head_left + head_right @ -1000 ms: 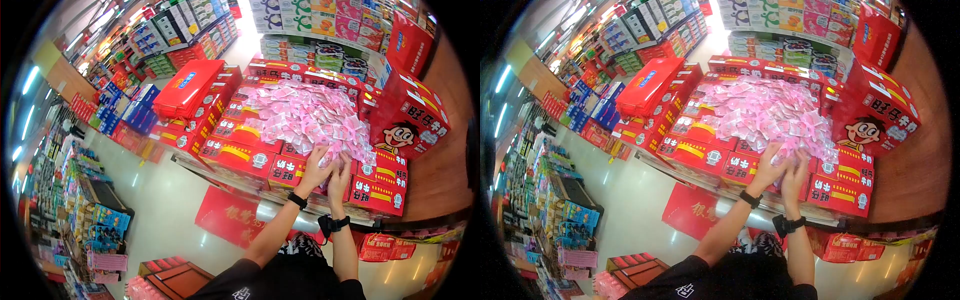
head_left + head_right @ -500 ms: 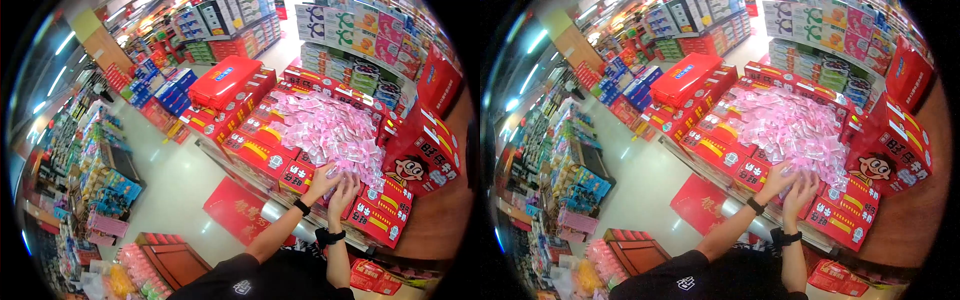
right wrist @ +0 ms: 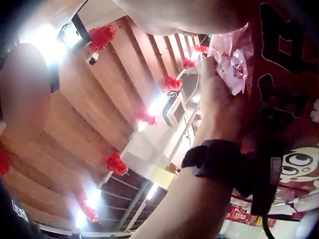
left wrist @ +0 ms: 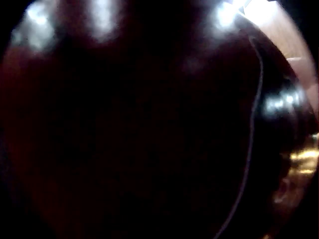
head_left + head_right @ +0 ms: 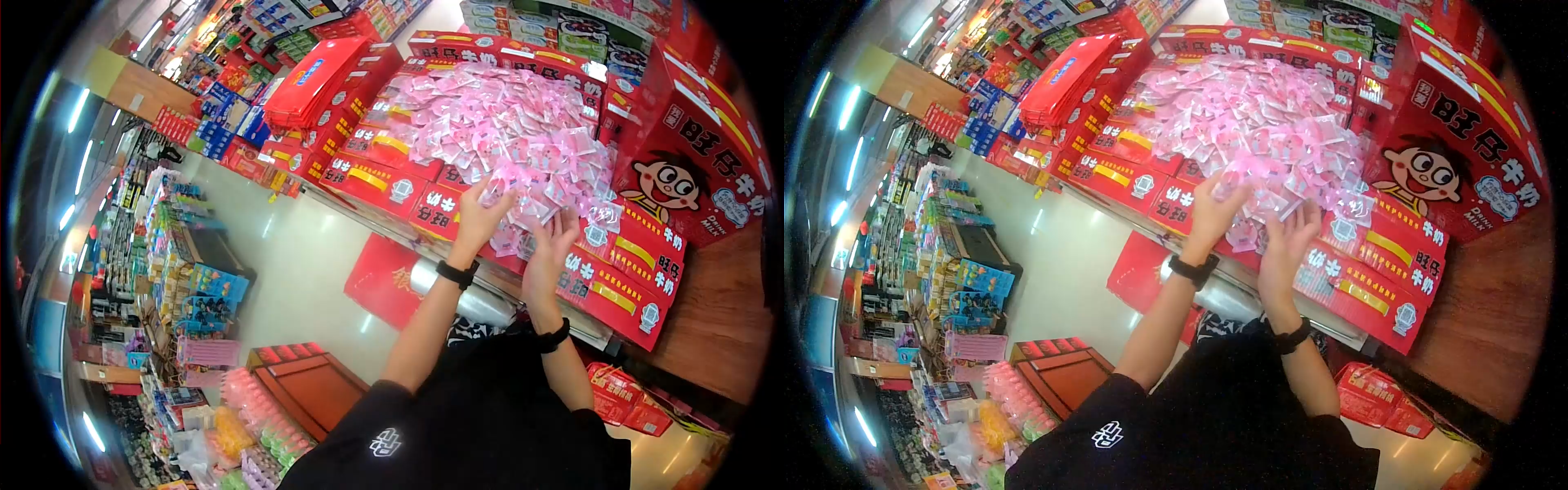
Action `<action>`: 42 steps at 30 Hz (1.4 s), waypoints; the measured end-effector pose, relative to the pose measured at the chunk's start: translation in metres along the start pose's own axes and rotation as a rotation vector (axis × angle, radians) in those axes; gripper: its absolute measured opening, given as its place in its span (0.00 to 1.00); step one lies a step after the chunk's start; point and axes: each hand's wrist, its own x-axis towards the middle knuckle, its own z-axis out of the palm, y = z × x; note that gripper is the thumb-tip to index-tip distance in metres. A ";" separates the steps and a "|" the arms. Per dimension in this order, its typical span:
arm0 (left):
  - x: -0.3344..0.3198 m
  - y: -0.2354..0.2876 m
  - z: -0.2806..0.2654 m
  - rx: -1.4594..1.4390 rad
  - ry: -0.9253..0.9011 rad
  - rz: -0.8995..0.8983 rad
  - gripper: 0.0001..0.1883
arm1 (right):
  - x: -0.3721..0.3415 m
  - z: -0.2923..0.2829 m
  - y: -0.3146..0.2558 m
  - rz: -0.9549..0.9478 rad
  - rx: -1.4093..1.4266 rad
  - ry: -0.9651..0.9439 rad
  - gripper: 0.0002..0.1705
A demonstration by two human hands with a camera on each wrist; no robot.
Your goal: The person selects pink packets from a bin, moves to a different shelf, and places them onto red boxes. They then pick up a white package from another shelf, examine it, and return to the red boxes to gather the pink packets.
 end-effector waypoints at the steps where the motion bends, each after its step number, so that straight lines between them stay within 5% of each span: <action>1: 0.006 0.005 0.000 0.002 0.005 0.012 0.16 | 0.003 0.001 -0.004 -0.010 0.010 0.000 0.35; 7: -0.002 0.001 0.036 -0.175 0.091 -0.024 0.21 | 0.014 -0.013 -0.022 0.132 -0.043 -0.165 0.37; 9: -0.018 0.010 0.049 0.002 0.256 0.162 0.24 | 0.013 -0.019 -0.028 0.124 -0.079 -0.141 0.37; 10: -0.024 0.012 0.053 -0.130 0.261 0.029 0.24 | 0.011 -0.020 -0.030 0.087 -0.097 -0.127 0.36; 15: -0.027 0.010 0.055 -0.074 0.379 0.084 0.23 | 0.002 -0.014 -0.018 0.165 -0.019 -0.151 0.34; 17: -0.023 0.008 0.052 -0.172 0.364 -0.010 0.22 | 0.007 -0.019 0.006 -0.048 -0.242 -0.184 0.35; 19: -0.023 0.003 0.053 -0.167 0.364 -0.030 0.23 | 0.004 -0.022 0.012 -0.041 -0.236 -0.169 0.35; 21: -0.021 0.006 0.053 -0.053 0.430 0.184 0.23 | 0.002 -0.022 0.010 -0.057 -0.169 -0.187 0.36; 25: -0.019 0.005 0.050 0.021 0.408 0.237 0.23 | 0.002 -0.019 0.009 -0.108 -0.204 -0.188 0.35; 29: -0.025 0.002 0.054 -0.199 0.319 0.056 0.22 | 0.000 -0.020 -0.004 0.011 0.041 -0.175 0.36; 42: -0.033 0.011 0.071 0.013 0.240 0.135 0.14 | 0.014 -0.038 -0.023 0.166 0.049 -0.258 0.36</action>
